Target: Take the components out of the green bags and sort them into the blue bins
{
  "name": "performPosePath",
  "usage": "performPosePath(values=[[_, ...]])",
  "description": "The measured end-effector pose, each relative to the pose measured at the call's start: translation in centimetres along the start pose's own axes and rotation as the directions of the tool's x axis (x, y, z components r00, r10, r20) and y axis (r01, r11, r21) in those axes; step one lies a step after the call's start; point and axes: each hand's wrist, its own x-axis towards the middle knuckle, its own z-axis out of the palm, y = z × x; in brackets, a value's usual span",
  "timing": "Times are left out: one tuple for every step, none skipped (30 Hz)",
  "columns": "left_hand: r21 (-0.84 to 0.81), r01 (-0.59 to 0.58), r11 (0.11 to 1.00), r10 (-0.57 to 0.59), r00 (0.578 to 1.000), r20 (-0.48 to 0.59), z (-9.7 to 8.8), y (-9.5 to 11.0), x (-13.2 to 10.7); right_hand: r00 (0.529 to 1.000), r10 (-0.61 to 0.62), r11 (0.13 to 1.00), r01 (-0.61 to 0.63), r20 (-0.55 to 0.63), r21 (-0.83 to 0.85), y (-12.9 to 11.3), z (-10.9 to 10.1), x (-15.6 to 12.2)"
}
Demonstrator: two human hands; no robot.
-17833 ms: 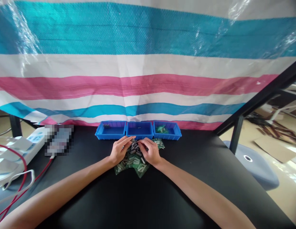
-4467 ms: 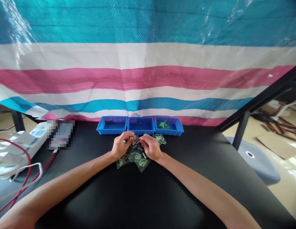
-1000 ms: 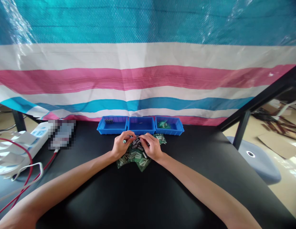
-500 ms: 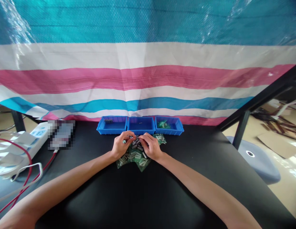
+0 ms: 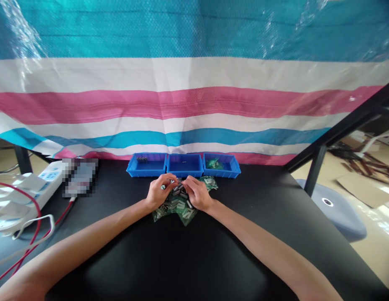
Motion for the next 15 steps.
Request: performPosePath(values=[[-0.005,0.003,1.0,-0.003,1.0,0.003,-0.01,0.04,0.01,1.0,0.001,1.0,-0.001,0.0,-0.002,-0.01,-0.01,-0.01],[-0.013,0.007,1.0,-0.007,1.0,0.003,-0.02,0.07,0.01,1.0,0.001,1.0,-0.001,0.001,-0.002,-0.03,-0.01,0.0],[-0.023,0.007,1.0,-0.007,1.0,0.001,-0.02,0.1,0.02,1.0,0.0,1.0,0.0,0.001,-0.003,-0.05,-0.03,0.0],[-0.034,0.003,0.999,-0.003,1.0,-0.003,-0.02,0.11,0.02,1.0,-0.003,1.0,0.003,-0.001,-0.005,-0.07,-0.04,0.02],[-0.046,0.0,0.999,0.0,1.0,-0.006,-0.01,0.14,0.03,1.0,-0.008,1.0,0.008,-0.003,-0.007,-0.09,-0.06,0.03],[-0.058,-0.002,0.998,0.002,1.0,-0.007,0.01,0.17,0.04,1.0,-0.013,1.0,0.013,-0.003,-0.009,-0.1,-0.07,0.04],[-0.068,0.001,0.998,-0.001,1.0,-0.005,0.02,0.21,0.05,1.0,-0.017,1.0,0.017,-0.004,-0.01,-0.1,-0.08,0.05],[-0.076,0.006,0.997,-0.006,1.0,-0.001,0.04,0.27,0.07,1.0,-0.019,1.0,0.019,-0.005,-0.01,-0.1,-0.09,0.06],[-0.081,0.014,0.997,-0.014,1.0,0.002,0.05,0.33,0.08,1.0,-0.02,1.0,0.019,-0.005,-0.009,-0.09,-0.09,0.06],[-0.085,0.025,0.996,-0.025,1.0,0.008,0.07,0.4,0.09,1.0,-0.019,1.0,0.019,-0.004,-0.008,-0.07,-0.08,0.06],[-0.089,0.037,0.995,-0.036,0.999,0.012,0.08,0.46,0.1,1.0,-0.018,1.0,0.018,-0.005,-0.006,-0.05,-0.07,0.06],[-0.094,0.048,0.994,-0.047,0.999,0.015,0.09,0.5,0.1,1.0,-0.018,1.0,0.018,-0.007,-0.004,-0.03,-0.05,0.05],[-0.1,0.062,0.993,-0.06,0.998,0.02,0.1,0.52,0.09,1.0,-0.019,1.0,0.019,-0.008,-0.001,0.0,-0.03,0.04],[-0.107,0.077,0.991,-0.075,0.997,0.023,0.11,0.53,0.07,1.0,-0.02,1.0,0.02,-0.008,0.002,0.02,-0.01,0.03],[-0.114,0.093,0.989,-0.09,0.996,0.028,0.12,0.52,0.06,1.0,-0.023,1.0,0.023,-0.008,0.005,0.05,0.02,0.01]])
